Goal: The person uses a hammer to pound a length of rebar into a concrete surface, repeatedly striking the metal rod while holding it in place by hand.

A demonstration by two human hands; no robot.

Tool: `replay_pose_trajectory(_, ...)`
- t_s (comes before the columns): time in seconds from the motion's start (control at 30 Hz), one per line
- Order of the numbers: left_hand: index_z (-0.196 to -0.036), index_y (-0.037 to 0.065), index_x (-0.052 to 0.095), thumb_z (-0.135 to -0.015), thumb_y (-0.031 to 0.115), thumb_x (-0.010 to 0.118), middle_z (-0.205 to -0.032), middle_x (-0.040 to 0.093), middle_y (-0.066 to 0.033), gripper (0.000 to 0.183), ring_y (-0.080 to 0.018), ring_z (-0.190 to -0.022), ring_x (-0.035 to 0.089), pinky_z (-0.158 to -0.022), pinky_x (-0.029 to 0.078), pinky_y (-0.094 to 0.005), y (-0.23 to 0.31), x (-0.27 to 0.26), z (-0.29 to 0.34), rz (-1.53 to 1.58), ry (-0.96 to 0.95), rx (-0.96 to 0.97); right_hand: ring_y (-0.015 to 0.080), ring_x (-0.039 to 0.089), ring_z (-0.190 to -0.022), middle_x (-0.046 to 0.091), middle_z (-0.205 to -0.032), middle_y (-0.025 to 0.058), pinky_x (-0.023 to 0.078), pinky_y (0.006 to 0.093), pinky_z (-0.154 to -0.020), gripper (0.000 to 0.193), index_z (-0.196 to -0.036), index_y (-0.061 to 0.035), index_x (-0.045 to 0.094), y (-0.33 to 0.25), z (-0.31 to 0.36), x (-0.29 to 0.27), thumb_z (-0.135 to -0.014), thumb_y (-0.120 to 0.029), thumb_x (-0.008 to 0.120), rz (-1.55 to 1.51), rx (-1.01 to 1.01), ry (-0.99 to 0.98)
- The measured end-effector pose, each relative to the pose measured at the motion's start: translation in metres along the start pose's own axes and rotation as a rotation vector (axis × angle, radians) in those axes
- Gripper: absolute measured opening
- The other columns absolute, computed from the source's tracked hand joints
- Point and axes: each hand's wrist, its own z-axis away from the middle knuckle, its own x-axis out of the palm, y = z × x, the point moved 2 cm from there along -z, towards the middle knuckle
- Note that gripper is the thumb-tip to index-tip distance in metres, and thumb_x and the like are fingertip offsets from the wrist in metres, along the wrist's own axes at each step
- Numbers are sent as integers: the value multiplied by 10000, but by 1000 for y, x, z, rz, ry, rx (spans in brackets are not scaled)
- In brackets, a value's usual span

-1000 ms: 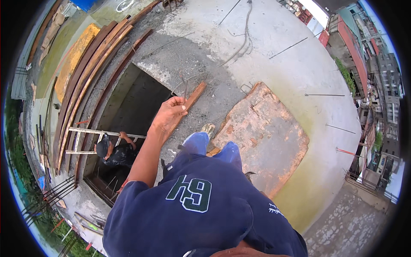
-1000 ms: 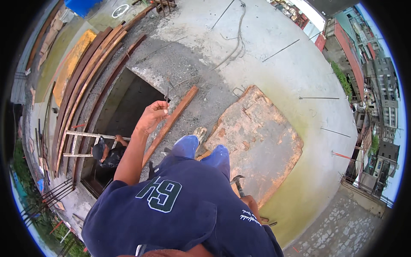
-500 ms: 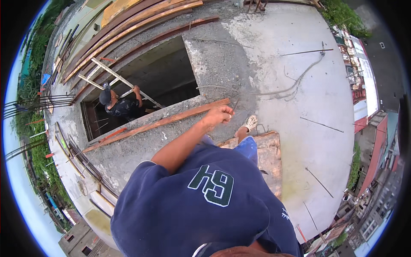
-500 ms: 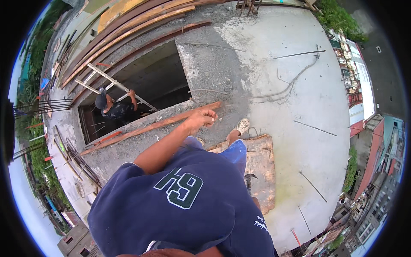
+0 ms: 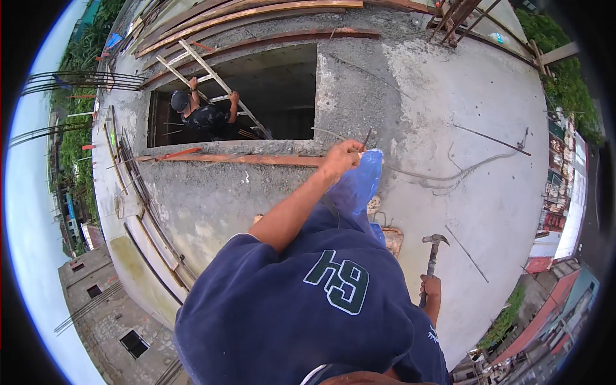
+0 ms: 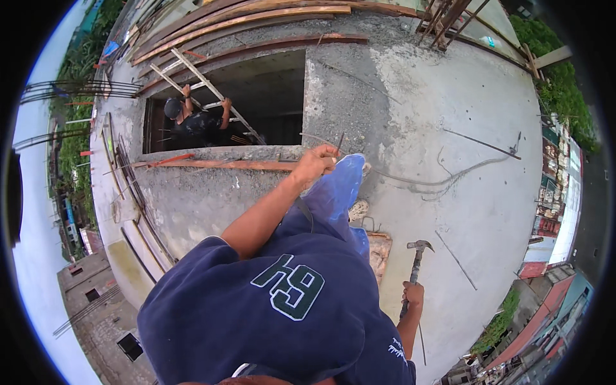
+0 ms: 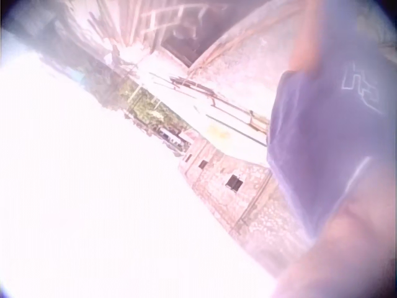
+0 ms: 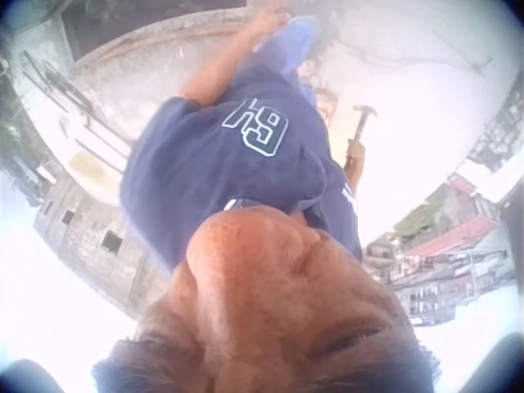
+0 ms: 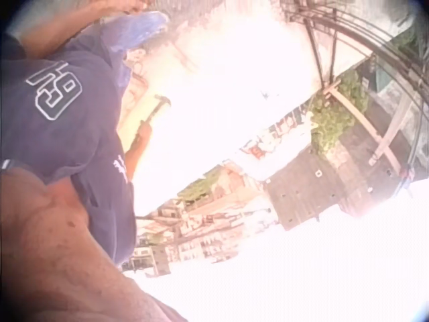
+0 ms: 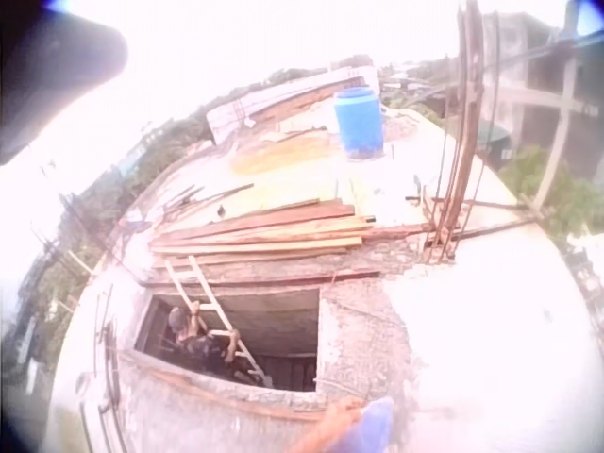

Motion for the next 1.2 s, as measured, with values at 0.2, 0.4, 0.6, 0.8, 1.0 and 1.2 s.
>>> replay_pose_trajectory(0.2,-1084,28,652,-868,7,608,-872,630,-22,222,-95,-732,574,-666,495,-260,-13,14,-59,49,45,-56,140,474,-420,504,-590,28,428,339,-370,167,-818,-36,545,-122,-18,-40,-813,-164,653,215,-107,-26)
replay_pose_trajectory(0.4,-1170,15,655,-881,25,614,-854,637,-26,292,-98,-731,581,-658,504,-266,27,46,-169,98,51,-160,155,502,-409,527,-593,49,423,338,-354,174,-824,0,560,-221,-23,-51,-796,-139,661,337,-78,-84)
replay_pose_trajectory(0.6,-1212,-18,624,-891,61,647,-890,648,-59,331,-123,-731,612,-673,530,-277,93,45,-245,34,107,-176,148,497,-411,513,-580,34,422,332,-354,137,-817,-9,555,-320,-11,-76,-810,-118,638,460,-64,-88)
replay_pose_trajectory(0.8,-1109,-28,621,-898,68,654,-935,650,-77,234,-159,-771,645,-708,556,-303,117,47,-294,86,230,-174,126,464,-406,497,-584,29,402,311,-352,162,-795,-37,513,-373,-43,-106,-830,-141,633,297,-127,-96)
replay_pose_trajectory(1.0,-1087,15,616,-907,82,642,-926,627,-38,193,-152,-796,626,-712,549,-330,88,50,-281,87,281,-227,95,423,-406,467,-582,-2,370,296,-365,189,-814,-68,521,-461,-91,-119,-849,-186,664,199,-203,-187)
replay_pose_trajectory(1.2,-1091,65,627,-899,122,657,-894,596,8,203,-107,-784,577,-673,514,-311,78,59,-289,-18,493,-254,97,425,-407,474,-579,-2,366,280,-375,340,-842,-78,530,-551,-139,-118,-949,-396,585,122,-338,-211)
